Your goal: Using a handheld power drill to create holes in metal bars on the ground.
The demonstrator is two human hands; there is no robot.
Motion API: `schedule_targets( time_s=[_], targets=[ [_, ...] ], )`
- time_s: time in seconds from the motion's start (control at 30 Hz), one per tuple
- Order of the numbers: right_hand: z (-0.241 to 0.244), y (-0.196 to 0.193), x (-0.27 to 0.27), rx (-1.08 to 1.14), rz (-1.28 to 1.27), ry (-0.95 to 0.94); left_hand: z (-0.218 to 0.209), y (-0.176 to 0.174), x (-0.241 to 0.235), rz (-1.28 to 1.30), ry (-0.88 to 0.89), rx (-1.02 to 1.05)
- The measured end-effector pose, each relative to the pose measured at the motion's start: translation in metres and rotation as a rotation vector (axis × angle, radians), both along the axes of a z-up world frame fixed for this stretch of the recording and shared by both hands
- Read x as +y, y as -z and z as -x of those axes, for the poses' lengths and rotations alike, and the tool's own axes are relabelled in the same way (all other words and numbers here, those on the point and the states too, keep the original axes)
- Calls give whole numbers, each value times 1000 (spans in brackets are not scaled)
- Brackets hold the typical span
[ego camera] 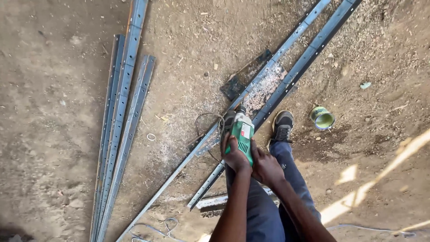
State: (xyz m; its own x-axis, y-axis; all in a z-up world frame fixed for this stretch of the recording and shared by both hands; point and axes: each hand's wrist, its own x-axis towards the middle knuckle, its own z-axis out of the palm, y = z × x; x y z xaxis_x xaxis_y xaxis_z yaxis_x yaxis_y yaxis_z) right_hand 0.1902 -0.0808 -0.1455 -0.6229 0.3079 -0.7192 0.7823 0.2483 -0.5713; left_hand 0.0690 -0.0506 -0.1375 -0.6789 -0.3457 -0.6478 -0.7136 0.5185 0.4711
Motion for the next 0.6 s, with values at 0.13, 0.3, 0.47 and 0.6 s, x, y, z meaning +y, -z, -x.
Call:
schedule_targets(
  time_s=[0.13,0.3,0.47,0.6],
  targets=[
    [12,-15,-1,-91,18,20,10,-28,8,-50,37,-55],
    [12,-26,-8,-147,86,100,10,-46,-1,-89,103,-87],
    [7,-27,-8,-143,98,100,3,-48,-1,-123,100,-82],
    [0,-20,-5,-140,110,131,-8,-11,-17,-138,136,-35]
  ],
)
